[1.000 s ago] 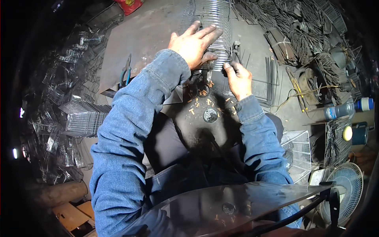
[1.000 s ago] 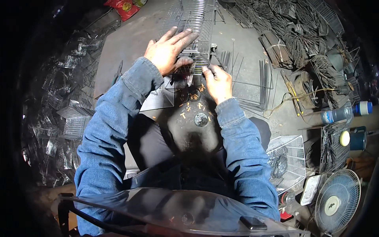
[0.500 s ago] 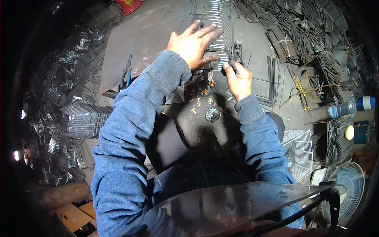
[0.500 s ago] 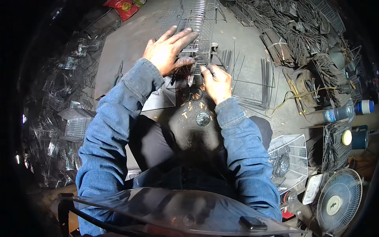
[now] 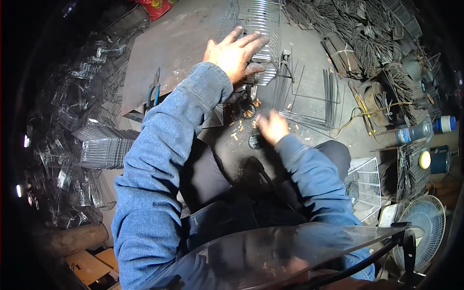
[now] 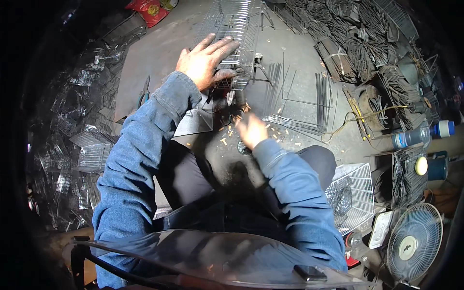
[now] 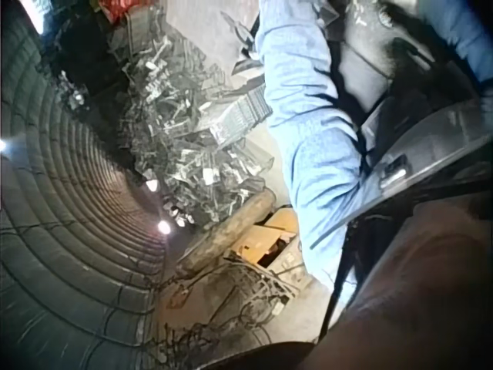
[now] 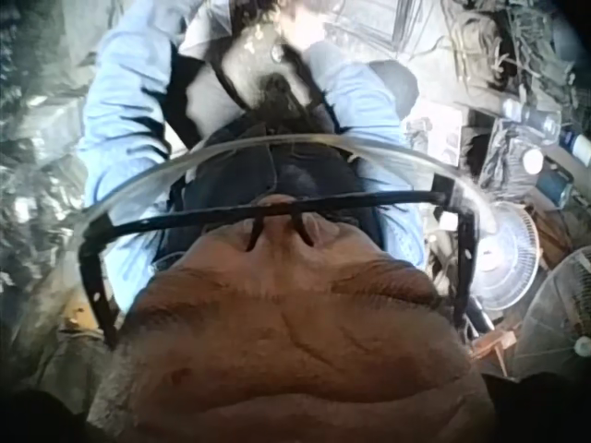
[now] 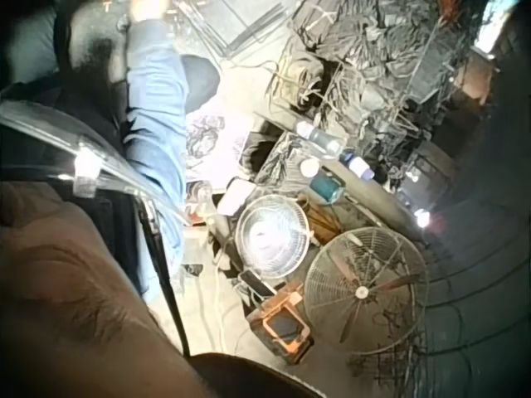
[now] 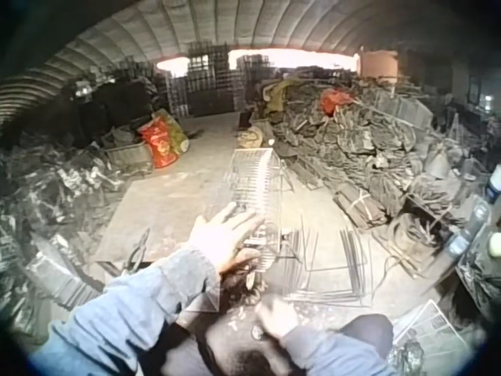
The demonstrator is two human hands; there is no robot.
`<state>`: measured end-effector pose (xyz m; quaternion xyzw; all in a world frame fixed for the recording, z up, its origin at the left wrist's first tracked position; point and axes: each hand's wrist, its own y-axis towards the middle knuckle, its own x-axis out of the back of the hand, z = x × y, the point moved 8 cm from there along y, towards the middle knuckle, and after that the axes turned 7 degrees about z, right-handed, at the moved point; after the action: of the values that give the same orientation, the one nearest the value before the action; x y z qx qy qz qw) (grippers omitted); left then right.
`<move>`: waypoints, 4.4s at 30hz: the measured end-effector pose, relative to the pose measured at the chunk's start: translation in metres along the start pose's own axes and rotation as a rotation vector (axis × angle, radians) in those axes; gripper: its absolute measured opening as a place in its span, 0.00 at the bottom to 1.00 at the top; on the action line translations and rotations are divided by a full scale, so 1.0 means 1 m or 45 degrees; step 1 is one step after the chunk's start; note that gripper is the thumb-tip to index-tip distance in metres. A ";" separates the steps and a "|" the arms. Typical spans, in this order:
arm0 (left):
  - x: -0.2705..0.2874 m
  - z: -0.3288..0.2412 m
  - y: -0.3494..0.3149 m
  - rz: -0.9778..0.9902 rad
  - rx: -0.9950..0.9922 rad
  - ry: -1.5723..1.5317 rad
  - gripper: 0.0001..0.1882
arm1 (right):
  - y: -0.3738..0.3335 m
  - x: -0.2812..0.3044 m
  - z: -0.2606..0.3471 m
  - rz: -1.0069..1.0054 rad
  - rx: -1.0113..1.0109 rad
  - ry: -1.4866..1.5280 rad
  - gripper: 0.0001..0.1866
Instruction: Welding metal wire components together to assemble wire cages.
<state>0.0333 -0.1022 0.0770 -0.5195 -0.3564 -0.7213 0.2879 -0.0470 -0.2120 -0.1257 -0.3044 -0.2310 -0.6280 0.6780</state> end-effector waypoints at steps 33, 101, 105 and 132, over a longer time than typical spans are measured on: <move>0.001 -0.001 0.005 -0.013 -0.019 -0.060 0.37 | -0.129 0.146 0.045 0.326 -0.167 1.324 0.12; -0.008 0.001 0.010 0.219 0.076 -0.010 0.34 | -0.122 0.141 0.067 0.328 -0.058 1.253 0.14; 0.002 -0.009 0.010 0.014 0.028 -0.105 0.37 | -0.123 0.163 0.056 0.138 -0.041 1.293 0.15; 0.002 -0.084 0.171 0.365 -0.314 0.208 0.34 | -0.045 0.171 0.000 -0.308 -0.104 1.321 0.11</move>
<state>0.1212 -0.2700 0.0987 -0.5359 -0.1632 -0.7508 0.3499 -0.0737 -0.3348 -0.0019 0.0488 0.1258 -0.7780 0.6136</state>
